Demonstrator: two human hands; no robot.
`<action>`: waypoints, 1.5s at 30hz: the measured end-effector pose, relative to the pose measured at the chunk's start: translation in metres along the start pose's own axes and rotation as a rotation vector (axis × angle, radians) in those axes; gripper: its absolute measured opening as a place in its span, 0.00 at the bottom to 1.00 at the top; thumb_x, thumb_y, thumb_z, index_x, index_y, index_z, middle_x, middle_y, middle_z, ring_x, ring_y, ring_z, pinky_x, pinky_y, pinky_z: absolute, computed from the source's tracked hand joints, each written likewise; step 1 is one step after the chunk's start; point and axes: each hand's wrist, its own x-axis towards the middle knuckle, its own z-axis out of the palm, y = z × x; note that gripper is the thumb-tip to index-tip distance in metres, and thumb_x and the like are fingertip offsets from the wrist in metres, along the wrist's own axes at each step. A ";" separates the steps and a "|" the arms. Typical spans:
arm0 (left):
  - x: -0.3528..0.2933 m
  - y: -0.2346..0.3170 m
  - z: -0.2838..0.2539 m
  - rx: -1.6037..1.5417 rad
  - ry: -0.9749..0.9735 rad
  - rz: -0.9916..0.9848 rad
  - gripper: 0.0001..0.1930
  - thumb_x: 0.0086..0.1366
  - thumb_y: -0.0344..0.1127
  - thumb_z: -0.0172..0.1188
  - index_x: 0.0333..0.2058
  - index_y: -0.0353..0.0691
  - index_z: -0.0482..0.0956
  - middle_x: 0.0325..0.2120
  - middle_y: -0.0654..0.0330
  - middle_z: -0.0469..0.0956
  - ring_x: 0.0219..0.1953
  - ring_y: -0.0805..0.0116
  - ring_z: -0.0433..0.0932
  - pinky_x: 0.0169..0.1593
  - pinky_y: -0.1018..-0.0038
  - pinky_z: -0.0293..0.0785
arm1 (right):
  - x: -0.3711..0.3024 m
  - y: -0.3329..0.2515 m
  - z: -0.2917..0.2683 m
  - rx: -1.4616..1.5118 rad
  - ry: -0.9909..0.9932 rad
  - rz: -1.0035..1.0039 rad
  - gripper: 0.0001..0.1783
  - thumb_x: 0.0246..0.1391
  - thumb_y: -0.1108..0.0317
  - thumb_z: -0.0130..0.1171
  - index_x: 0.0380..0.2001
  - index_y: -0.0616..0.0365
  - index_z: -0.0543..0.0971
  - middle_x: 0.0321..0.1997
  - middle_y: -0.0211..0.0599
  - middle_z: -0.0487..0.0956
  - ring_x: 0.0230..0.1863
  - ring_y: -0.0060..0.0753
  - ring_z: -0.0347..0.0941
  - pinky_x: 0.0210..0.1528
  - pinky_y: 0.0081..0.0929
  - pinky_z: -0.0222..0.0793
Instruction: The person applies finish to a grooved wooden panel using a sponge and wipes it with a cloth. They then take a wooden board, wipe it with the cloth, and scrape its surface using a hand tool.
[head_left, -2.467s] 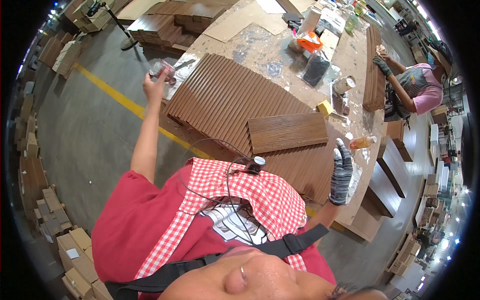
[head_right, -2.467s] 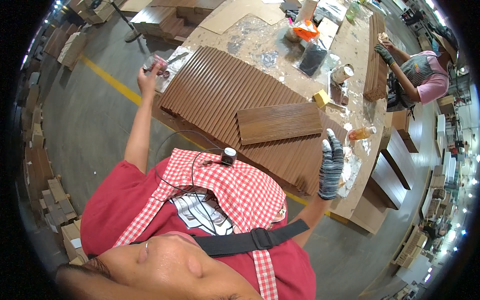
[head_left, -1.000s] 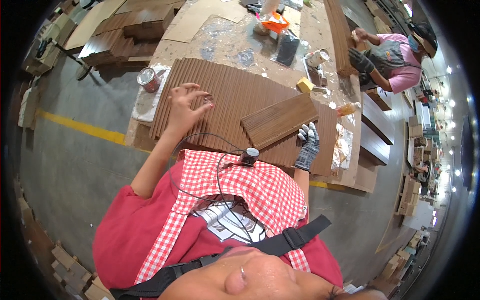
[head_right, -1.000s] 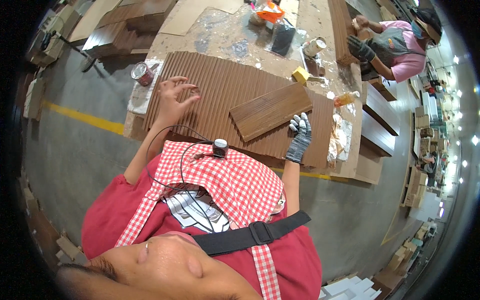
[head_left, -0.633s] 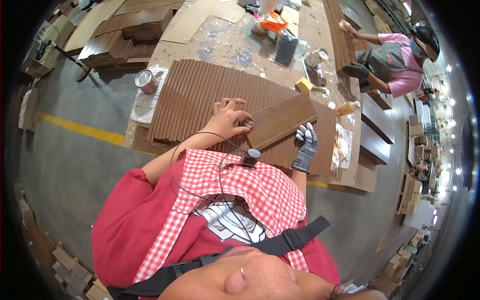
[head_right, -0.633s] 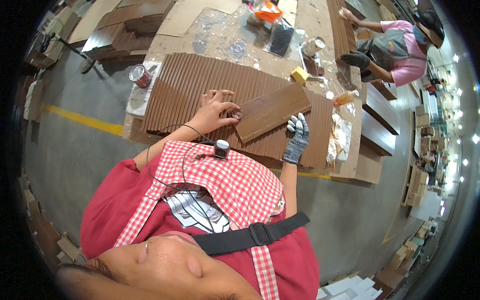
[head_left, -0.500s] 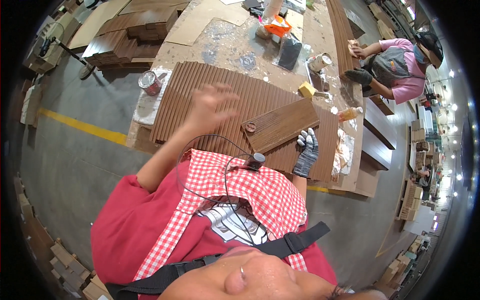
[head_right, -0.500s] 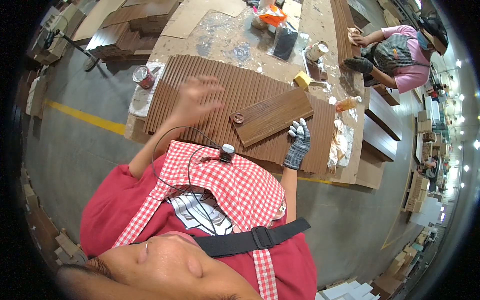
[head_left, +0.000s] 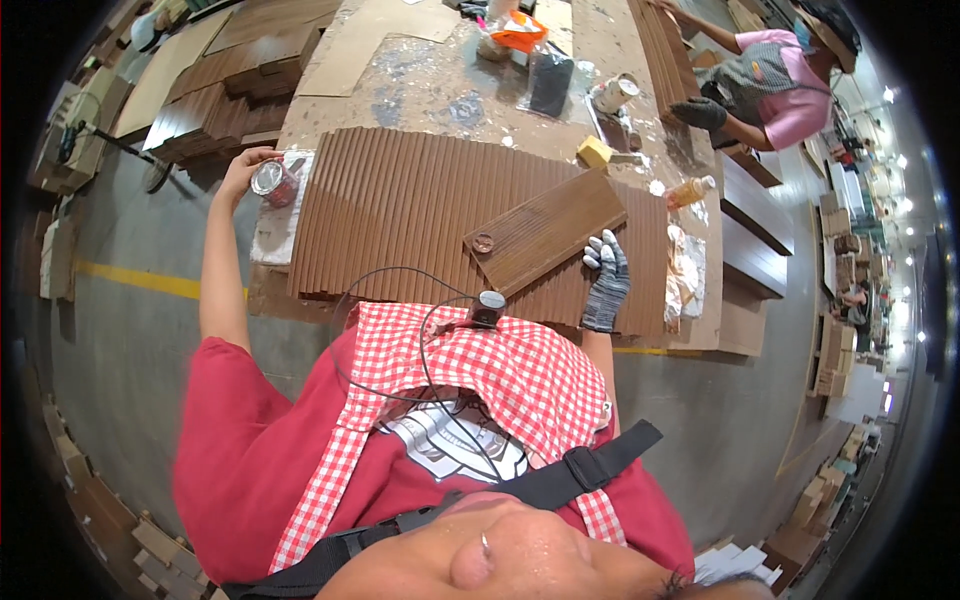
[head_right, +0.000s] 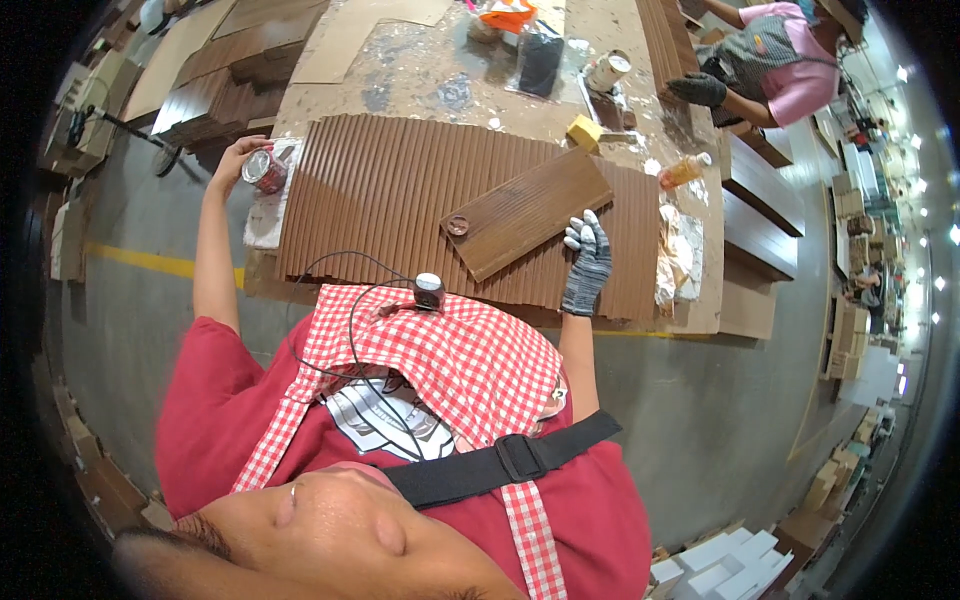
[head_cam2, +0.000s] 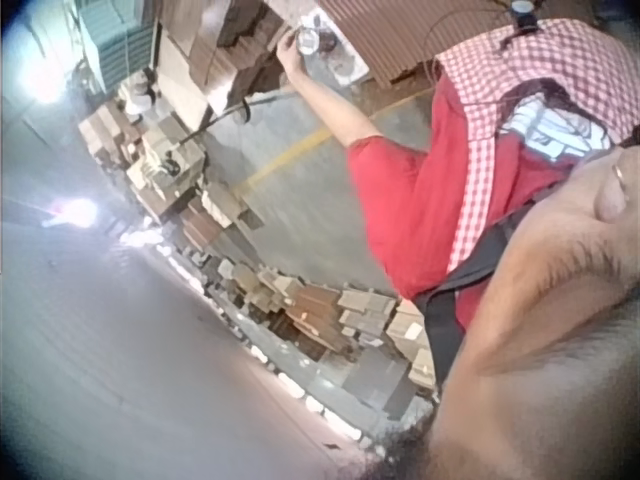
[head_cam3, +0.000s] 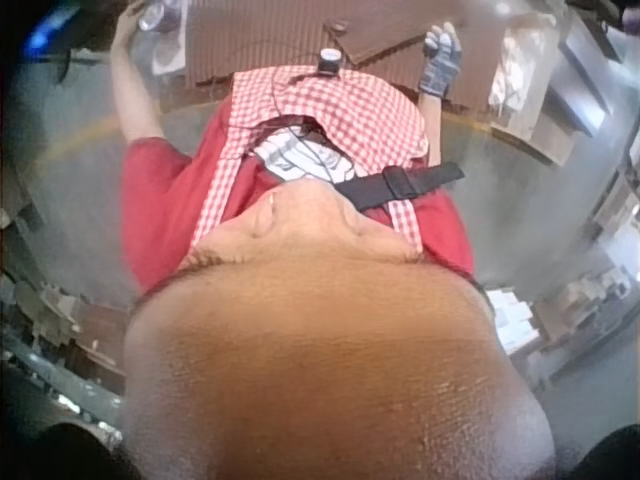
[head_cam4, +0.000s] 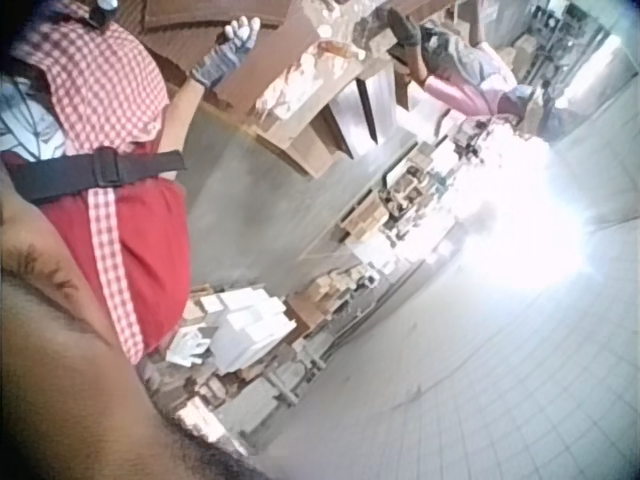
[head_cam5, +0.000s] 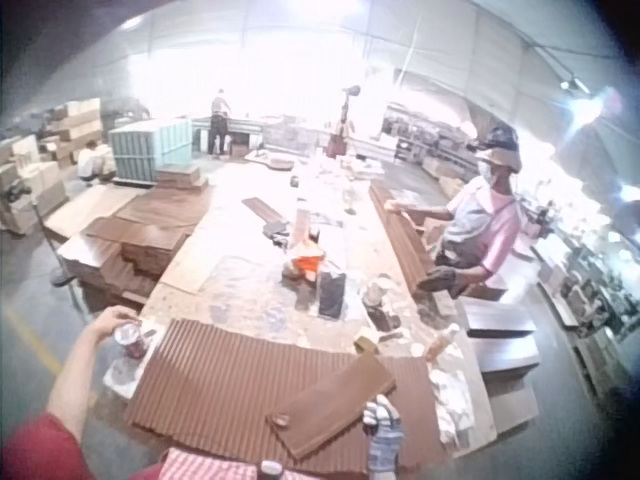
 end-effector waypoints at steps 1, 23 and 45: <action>-0.006 -0.011 -0.001 -0.017 0.059 0.058 0.10 0.60 0.29 0.58 0.41 0.39 0.82 0.54 0.59 0.70 0.52 0.70 0.71 0.53 0.74 0.67 | 0.001 0.001 0.002 -0.041 -0.014 -0.006 0.15 0.61 0.74 0.49 0.50 0.66 0.73 0.40 0.42 0.79 0.34 0.23 0.74 0.33 0.15 0.73; 0.033 -0.029 0.002 -0.101 -0.185 0.118 0.20 0.55 0.24 0.59 0.49 0.35 0.73 0.44 0.62 0.76 0.46 0.72 0.73 0.53 0.75 0.67 | 0.008 -0.002 -0.008 0.170 -0.099 0.059 0.14 0.61 0.76 0.47 0.49 0.70 0.72 0.37 0.42 0.72 0.32 0.23 0.66 0.30 0.14 0.66; 0.044 -0.147 -0.033 -0.699 0.203 -0.013 0.12 0.63 0.33 0.59 0.42 0.33 0.77 0.39 0.60 0.78 0.40 0.69 0.78 0.43 0.74 0.75 | 0.005 0.020 -0.015 0.155 -0.141 -0.081 0.15 0.61 0.72 0.50 0.49 0.65 0.74 0.39 0.42 0.79 0.35 0.24 0.75 0.37 0.17 0.74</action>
